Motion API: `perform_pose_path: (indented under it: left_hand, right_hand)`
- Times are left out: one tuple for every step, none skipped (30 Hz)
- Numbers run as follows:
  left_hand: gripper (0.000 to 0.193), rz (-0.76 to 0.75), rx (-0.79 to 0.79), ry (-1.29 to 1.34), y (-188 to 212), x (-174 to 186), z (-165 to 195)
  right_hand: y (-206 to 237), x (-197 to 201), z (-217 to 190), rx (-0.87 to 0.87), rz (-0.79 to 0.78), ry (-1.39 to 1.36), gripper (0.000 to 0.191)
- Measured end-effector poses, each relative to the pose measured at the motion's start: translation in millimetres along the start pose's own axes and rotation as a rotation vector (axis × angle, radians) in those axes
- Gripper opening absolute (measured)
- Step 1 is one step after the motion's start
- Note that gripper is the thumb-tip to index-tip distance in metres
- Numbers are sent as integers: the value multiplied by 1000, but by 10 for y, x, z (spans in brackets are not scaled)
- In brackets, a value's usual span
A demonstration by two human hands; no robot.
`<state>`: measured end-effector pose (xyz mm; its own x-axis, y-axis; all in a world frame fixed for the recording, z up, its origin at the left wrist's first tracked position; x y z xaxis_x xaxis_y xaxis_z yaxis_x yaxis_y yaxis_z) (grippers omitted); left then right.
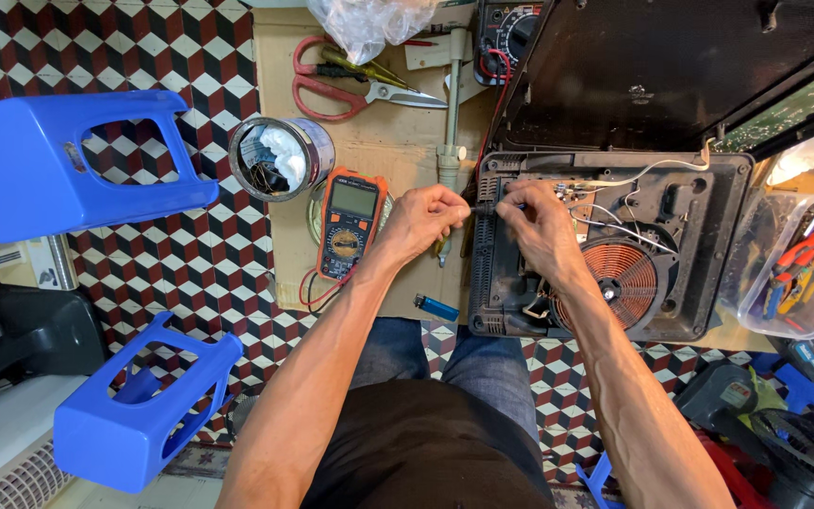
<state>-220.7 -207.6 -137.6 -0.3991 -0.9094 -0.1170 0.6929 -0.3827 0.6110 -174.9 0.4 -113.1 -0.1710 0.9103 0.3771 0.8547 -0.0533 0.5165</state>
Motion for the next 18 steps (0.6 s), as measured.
perform_pose_path:
  left_hand:
    - [21, 4, -8, -8, 17, -22, 7]
    - [21, 6, -16, -16, 31, -48, 13]
    - [21, 29, -9, -33, 31, -71, 17]
    - [20, 50, -6, -50, 22, -100, 22]
    - [20, 73, -3, -66, 8, -119, 28]
    - [21, 78, -18, -67, -2, -134, 35]
    - [21, 82, -31, -69, -6, -147, 38]
    - [22, 87, -44, -71, -10, -153, 41]
    - [22, 88, -36, -73, -21, -158, 40]
    - [22, 89, -28, -76, -28, -160, 37]
    - [22, 89, -20, -79, -30, -155, 34]
    - [21, 87, -22, -99, -30, -149, 29]
    - [21, 84, -26, -119, -30, -145, 31]
    - [21, 81, -30, -139, -33, -137, 31]
    - [20, 92, -4, -159, -37, -146, 18]
    - [20, 105, 22, -180, -50, -150, 6]
    - [20, 117, 48, -202, -55, -152, -7]
    - [20, 118, 44, -203, -67, -151, -10]
  right_hand:
    - [-1, 7, 3, -1, 2, -17, 16]
    - [4, 24, 11, -4, 5, -34, 16]
    - [11, 38, 20, -5, 11, -51, 16]
    - [17, 50, 19, 27, 39, 35, 15]
    - [16, 56, 16, 61, 67, 121, 15]
    - [19, 60, 14, 93, 93, 205, 14]
    - [18, 58, 30, 74, 83, 185, 15]
    - [12, 56, 43, 56, 72, 164, 16]
    - [6, 56, 52, 40, 61, 143, 16]
    - [4, 54, 62, 17, 51, 128, 17]
    - [3, 54, 67, -6, 42, 112, 17]
    - [2, 54, 74, -30, 33, 98, 18]
    - [1, 66, 55, 11, 47, 155, 18]
    - [-6, 72, 35, 53, 60, 211, 19]
    - [-3, 81, 19, 91, 74, 268, 19]
    - [-12, 80, 31, 36, 57, 260, 19]
    - [-15, 78, 46, -20, 41, 250, 19]
    - [-26, 70, 60, -74, 24, 241, 20]
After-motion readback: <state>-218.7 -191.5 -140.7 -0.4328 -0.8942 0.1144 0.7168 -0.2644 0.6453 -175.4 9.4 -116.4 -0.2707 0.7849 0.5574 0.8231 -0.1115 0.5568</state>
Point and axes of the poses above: each hand's wrist, its own y-axis away from the middle knuckle, its own x-axis out of the back of the hand, z = x × y, the point moved 3 cm from there along -y, towards the middle knuckle, and after that the axes turned 9 degrees about y, right-handed, at the moved point
